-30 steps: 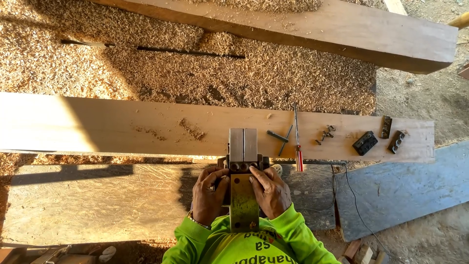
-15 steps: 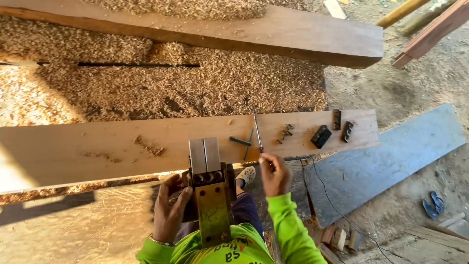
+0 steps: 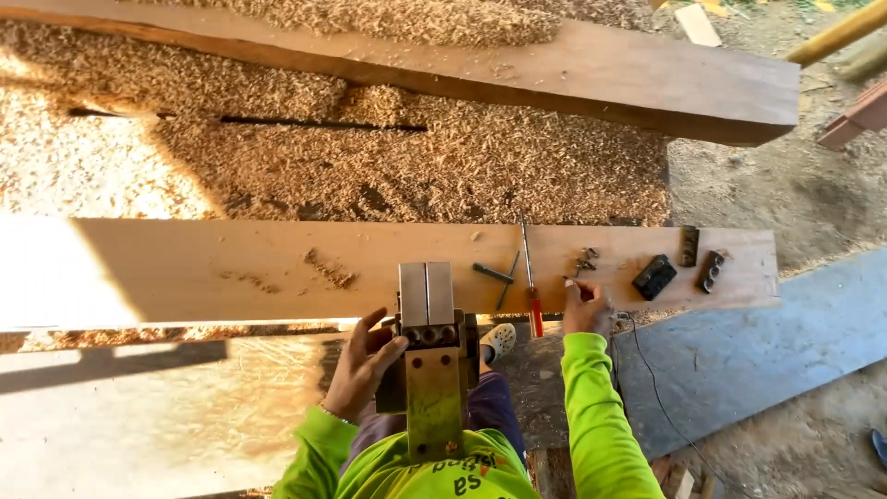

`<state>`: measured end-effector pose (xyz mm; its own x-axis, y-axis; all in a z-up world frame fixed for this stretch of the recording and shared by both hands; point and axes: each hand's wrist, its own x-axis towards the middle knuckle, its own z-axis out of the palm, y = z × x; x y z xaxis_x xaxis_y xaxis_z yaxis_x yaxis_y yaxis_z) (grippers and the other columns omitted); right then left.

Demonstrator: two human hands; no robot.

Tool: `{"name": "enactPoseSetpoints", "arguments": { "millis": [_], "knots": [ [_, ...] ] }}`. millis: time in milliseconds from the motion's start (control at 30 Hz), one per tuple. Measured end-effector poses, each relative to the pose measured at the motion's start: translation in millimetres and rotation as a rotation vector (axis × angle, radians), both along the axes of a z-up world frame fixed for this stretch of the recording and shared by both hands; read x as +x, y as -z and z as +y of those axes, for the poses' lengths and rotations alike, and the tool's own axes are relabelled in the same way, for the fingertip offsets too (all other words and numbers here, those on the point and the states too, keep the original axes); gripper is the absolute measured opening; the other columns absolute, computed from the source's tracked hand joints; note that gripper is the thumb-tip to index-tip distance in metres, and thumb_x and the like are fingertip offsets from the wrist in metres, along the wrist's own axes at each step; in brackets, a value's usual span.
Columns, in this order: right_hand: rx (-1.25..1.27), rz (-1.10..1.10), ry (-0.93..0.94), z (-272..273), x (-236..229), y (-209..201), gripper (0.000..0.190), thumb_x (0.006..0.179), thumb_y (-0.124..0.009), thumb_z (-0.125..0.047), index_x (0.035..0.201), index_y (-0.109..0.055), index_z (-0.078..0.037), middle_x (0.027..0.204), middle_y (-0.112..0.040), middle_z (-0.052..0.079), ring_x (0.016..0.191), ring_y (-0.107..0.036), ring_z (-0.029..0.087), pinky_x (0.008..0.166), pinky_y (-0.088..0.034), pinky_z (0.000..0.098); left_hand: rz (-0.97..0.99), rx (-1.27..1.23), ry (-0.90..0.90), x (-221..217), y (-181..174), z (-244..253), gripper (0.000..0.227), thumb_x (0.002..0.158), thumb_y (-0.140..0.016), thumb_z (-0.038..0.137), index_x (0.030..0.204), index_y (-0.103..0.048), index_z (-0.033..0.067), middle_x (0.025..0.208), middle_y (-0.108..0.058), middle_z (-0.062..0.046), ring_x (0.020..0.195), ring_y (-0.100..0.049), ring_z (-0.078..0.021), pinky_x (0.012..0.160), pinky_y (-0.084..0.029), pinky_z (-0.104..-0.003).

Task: Assembling and adjusting the components of a hand-held woodworking planer using a screwdriver.

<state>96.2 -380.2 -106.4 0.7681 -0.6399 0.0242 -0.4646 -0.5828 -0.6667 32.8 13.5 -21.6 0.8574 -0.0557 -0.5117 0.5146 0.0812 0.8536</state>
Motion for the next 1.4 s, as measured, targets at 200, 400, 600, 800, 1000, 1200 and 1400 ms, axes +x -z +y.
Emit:
{"name": "enactPoseSetpoints", "arguments": {
  "millis": [200,400,600,800,1000,1200,1400],
  "knots": [
    [0.049,0.03,0.083,1.1,2.8,-0.3,0.018,0.091,-0.077,-0.022,0.095,-0.077,-0.005,0.087,-0.075,0.016,0.07,-0.068,0.023,0.065,-0.055,0.0382,-0.032,-0.032,0.04,1.7,7.4,-10.5,0.07,0.088,-0.072,0.03,0.147,-0.045,0.0019,0.121,-0.074,-0.021,0.113,-0.068,-0.0236,0.099,-0.052,-0.036],
    [0.486,-0.061,0.057,30.1,-17.2,-66.2,0.009,0.093,-0.071,-0.009,0.096,-0.067,-0.002,0.083,-0.072,0.014,0.059,-0.064,0.017,0.046,-0.053,0.0311,-0.087,-0.038,0.076,4.9,11.4,-5.2,0.066,0.091,-0.069,0.03,0.146,-0.045,0.0008,0.127,-0.071,-0.018,0.116,-0.067,-0.0203,0.1,-0.052,-0.035],
    [0.621,-0.195,-0.288,70.5,-47.5,-104.1,0.008,0.092,-0.072,-0.006,0.097,-0.068,-0.002,0.086,-0.074,0.009,0.068,-0.069,0.012,0.058,-0.059,0.0258,-0.057,0.025,0.072,11.4,1.4,-10.0,0.063,0.088,-0.068,0.023,0.144,-0.049,0.0005,0.121,-0.074,-0.019,0.11,-0.069,-0.0213,0.095,-0.055,-0.035],
    [0.467,-0.134,-0.621,115.7,-56.4,-118.4,0.014,0.087,-0.076,-0.002,0.1,-0.072,-0.007,0.088,-0.076,0.006,0.074,-0.071,0.009,0.062,-0.061,0.0254,-0.066,0.066,0.045,10.4,9.0,-14.8,0.059,0.085,-0.068,0.018,0.14,-0.053,-0.0011,0.115,-0.076,-0.019,0.105,-0.072,-0.022,0.092,-0.057,-0.035],
    [0.268,-0.063,-0.799,146.8,-54.3,-139.2,0.021,0.087,-0.076,-0.002,0.107,-0.076,-0.008,0.1,-0.077,0.004,0.076,-0.07,0.01,0.064,-0.057,0.0262,-0.106,0.07,-0.007,8.3,13.5,-18.4,0.057,0.085,-0.069,0.015,0.137,-0.054,-0.0025,0.115,-0.076,-0.018,0.105,-0.073,-0.021,0.09,-0.058,-0.034],
    [0.148,-0.156,-0.888,158.3,-54.4,-138.1,0.021,0.085,-0.078,-0.002,0.106,-0.076,-0.007,0.1,-0.075,0.007,0.087,-0.073,0.019,0.07,-0.058,0.0307,-0.114,0.061,-0.023,4.4,21.4,-21.9,0.06,0.085,-0.07,0.013,0.14,-0.051,-0.0017,0.114,-0.076,-0.019,0.103,-0.074,-0.0204,0.088,-0.059,-0.033],
    [0.012,-0.183,-0.959,160.1,-55.2,-126.9,0.02,0.084,-0.079,-0.003,0.104,-0.075,-0.006,0.101,-0.075,0.008,0.091,-0.074,0.024,0.075,-0.06,0.0353,-0.126,0.101,0.005,5.4,8.5,-19.9,0.06,0.085,-0.069,0.015,0.14,-0.051,0.0003,0.117,-0.075,-0.018,0.104,-0.073,-0.0207,0.088,-0.059,-0.034]
  ]
}}
